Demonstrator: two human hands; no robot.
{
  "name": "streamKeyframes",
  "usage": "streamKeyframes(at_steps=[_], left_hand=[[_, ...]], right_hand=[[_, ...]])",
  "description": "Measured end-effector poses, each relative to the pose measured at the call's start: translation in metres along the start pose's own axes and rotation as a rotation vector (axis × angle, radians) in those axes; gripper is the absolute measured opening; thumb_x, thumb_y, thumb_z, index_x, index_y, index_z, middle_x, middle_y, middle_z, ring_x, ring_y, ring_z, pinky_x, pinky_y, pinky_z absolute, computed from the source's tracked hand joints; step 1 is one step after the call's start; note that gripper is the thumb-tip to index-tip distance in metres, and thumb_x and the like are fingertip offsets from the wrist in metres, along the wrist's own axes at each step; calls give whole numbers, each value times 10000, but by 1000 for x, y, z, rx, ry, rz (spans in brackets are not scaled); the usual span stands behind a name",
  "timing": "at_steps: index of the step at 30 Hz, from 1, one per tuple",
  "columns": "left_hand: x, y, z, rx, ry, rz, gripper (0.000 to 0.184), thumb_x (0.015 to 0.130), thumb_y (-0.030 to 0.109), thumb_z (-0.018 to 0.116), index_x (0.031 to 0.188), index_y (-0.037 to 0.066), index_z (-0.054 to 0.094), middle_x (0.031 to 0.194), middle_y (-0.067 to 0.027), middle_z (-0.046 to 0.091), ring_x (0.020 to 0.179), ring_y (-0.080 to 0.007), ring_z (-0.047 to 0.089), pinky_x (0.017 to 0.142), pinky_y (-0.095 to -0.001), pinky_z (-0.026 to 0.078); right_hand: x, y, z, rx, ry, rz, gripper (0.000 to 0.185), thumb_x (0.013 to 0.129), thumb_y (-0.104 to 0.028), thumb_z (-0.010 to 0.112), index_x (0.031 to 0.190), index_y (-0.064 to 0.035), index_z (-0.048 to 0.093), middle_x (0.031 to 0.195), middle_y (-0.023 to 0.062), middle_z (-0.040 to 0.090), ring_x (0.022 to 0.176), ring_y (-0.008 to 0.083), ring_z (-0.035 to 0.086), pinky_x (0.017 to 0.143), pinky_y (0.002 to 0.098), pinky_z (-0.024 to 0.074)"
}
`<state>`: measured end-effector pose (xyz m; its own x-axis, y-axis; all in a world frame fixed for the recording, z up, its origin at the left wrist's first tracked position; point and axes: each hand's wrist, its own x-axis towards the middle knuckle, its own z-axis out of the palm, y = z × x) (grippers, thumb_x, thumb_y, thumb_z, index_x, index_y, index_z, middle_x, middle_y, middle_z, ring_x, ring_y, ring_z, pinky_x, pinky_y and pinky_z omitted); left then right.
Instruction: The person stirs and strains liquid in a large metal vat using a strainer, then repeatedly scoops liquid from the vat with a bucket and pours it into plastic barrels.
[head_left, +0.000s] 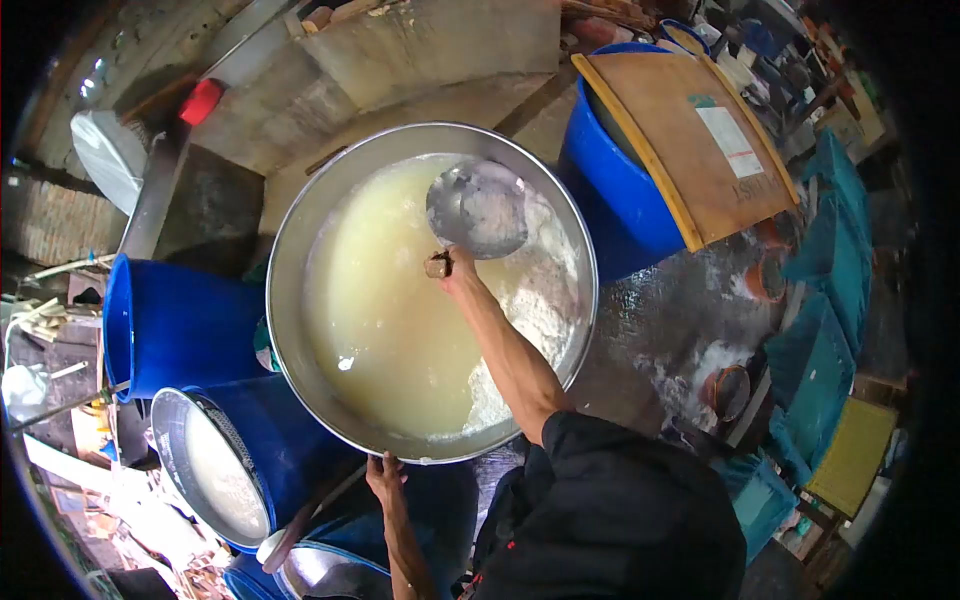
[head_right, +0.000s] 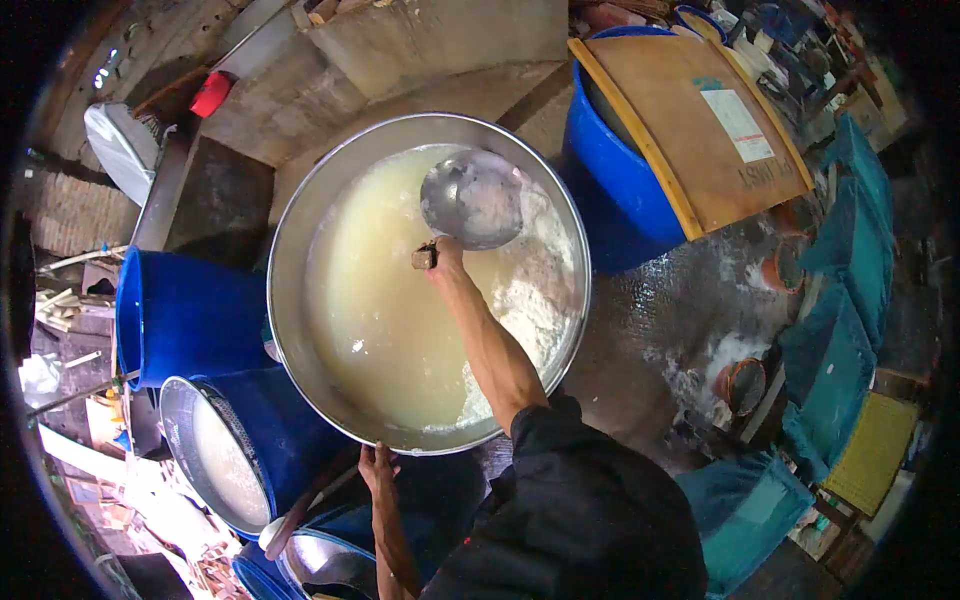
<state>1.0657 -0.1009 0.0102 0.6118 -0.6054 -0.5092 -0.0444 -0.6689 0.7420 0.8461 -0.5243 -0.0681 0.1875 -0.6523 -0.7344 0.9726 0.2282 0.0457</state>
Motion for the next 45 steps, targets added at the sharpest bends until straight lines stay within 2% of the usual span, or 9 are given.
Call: streamKeyframes(at_steps=[7, 8, 15, 22, 31, 33, 36, 39, 45], left_hand=[[4, -7, -1, -14, 8, 42, 454, 955, 302, 661, 1309, 29, 580, 942, -72, 692, 723, -138, 664, 460, -238, 510], [9, -10, -3, 26, -8, 28, 466, 954, 300, 661, 1323, 29, 573, 947, -76, 693, 722, -139, 663, 458, -238, 509], [-5, 6, 0, 27, -17, 52, 449, 969, 290, 631, 1342, 48, 564, 948, -38, 691, 706, -128, 644, 472, -238, 456], [0, -1, 1, 33, 43, 130, 445, 931, 253, 662, 1296, 7, 592, 937, -109, 704, 674, -187, 683, 454, -282, 488], [14, -18, 1, 9, 5, 209, 491, 923, 238, 653, 1336, -15, 569, 954, -154, 714, 656, -207, 690, 451, -305, 511], [12, -18, 3, -52, 44, 201, 343, 941, 266, 642, 1150, -6, 627, 911, -101, 697, 634, -183, 682, 394, -280, 489], [16, -17, 2, -27, 10, 191, 369, 945, 279, 649, 1182, -2, 611, 932, -121, 703, 653, -192, 699, 395, -286, 500], [22, -27, -2, -13, -25, 206, 397, 943, 288, 662, 1210, 1, 602, 934, -127, 702, 654, -193, 697, 391, -282, 483], [1, -16, 1, -78, -2, 218, 473, 945, 322, 641, 1312, 34, 560, 959, -116, 690, 648, -185, 690, 430, -277, 482]], right_hand=[[-34, 28, -32, 87, 76, -224, 95, 917, -36, 465, 947, -92, 395, 807, 80, 455, 634, 235, 542, 490, 386, 485], [-43, 25, -52, -85, -132, -105, 123, 923, -56, 500, 968, -110, 400, 797, 72, 465, 637, 232, 554, 488, 395, 497], [-88, 51, -92, 95, -83, -312, 137, 944, -125, 532, 965, -133, 396, 732, 91, 504, 622, 249, 559, 538, 430, 508], [-162, 64, -164, -18, -139, -226, 132, 941, -112, 549, 962, -95, 419, 715, 93, 499, 635, 247, 564, 581, 430, 524], [-231, 55, -209, -95, 112, 145, 132, 906, -77, 539, 952, -35, 423, 791, 131, 521, 655, 260, 567, 592, 429, 541], [-255, 44, -205, -236, -2, 167, 170, 884, -62, 564, 950, -16, 415, 804, 149, 507, 675, 259, 562, 594, 430, 543], [-293, 24, -192, -244, -27, 288, 209, 868, -24, 598, 956, -4, 409, 854, 134, 518, 715, 264, 584, 601, 397, 546], [-343, -13, -178, -332, -255, 355, 232, 916, -67, 612, 1060, -15, 438, 905, 116, 524, 729, 199, 586, 611, 336, 528], [-452, -96, -170, -150, -517, 397, 244, 1013, -142, 518, 1246, -72, 501, 928, 98, 504, 668, 132, 523, 541, 288, 495]])
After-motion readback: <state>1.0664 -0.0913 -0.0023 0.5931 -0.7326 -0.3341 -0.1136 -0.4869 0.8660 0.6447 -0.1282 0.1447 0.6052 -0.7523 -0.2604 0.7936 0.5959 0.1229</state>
